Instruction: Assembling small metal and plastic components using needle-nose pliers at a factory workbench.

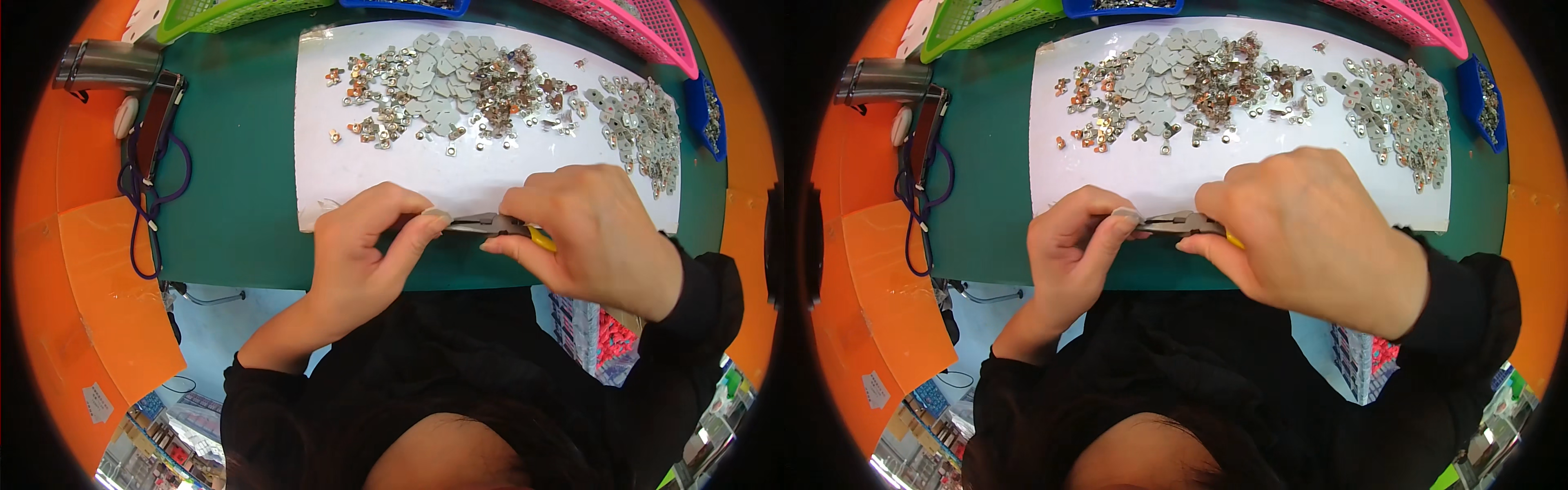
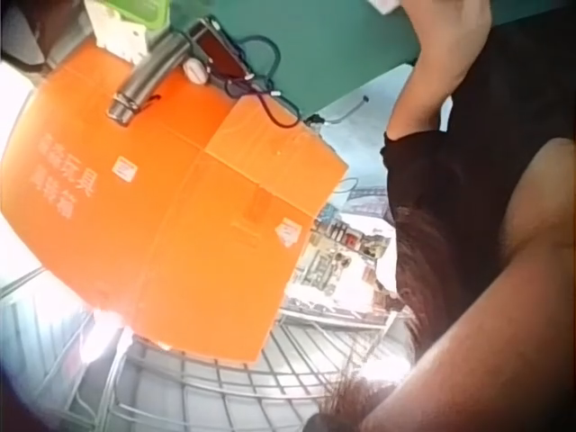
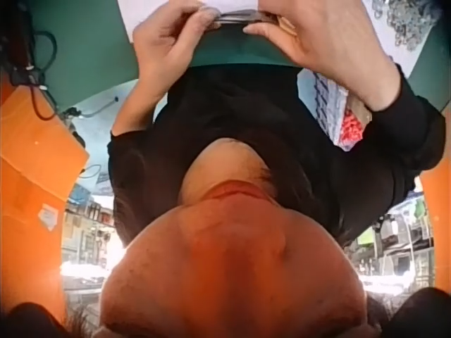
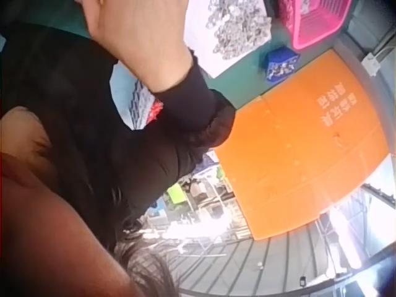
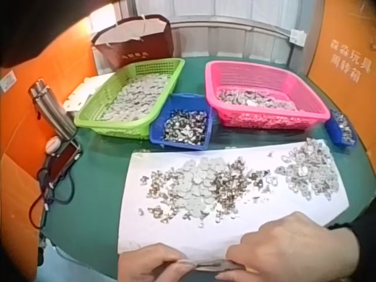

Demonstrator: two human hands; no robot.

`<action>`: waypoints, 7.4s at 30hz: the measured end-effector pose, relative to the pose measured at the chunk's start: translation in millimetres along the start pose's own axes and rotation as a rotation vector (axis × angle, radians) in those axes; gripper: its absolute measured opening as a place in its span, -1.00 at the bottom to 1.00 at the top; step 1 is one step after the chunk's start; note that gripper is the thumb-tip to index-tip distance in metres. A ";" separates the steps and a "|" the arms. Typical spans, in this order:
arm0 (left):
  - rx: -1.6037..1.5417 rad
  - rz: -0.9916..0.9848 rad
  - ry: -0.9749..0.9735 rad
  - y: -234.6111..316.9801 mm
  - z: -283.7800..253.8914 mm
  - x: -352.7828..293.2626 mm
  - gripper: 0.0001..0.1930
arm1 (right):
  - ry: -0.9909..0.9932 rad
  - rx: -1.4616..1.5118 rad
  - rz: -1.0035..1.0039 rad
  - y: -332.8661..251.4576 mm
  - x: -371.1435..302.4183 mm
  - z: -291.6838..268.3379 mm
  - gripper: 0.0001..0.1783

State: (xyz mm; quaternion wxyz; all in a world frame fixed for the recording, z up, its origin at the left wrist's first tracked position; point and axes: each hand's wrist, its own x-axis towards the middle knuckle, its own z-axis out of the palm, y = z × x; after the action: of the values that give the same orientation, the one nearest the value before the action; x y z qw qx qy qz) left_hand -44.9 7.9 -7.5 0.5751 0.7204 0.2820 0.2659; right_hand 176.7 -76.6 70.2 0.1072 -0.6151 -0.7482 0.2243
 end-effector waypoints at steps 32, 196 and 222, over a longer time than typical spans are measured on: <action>-0.283 -0.063 -0.030 12.9 17.6 15.8 -0.74 | 0.499 0.489 0.187 15.6 4.0 34.8 -0.81; 0.437 0.166 0.122 2.3 -27.6 65.2 -0.93 | 0.662 -0.287 0.705 99.7 -97.2 -8.3 -0.72; 0.620 0.262 -0.034 9.1 -1.2 88.5 -0.86 | 0.687 0.453 0.310 26.7 -3.3 40.3 -0.78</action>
State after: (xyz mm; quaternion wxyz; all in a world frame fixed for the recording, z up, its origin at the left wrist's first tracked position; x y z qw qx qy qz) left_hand 17.0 70.0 6.8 0.2941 0.8955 0.2450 0.2272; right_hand 183.1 -84.2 22.8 0.4469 -0.7201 -0.4998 0.1787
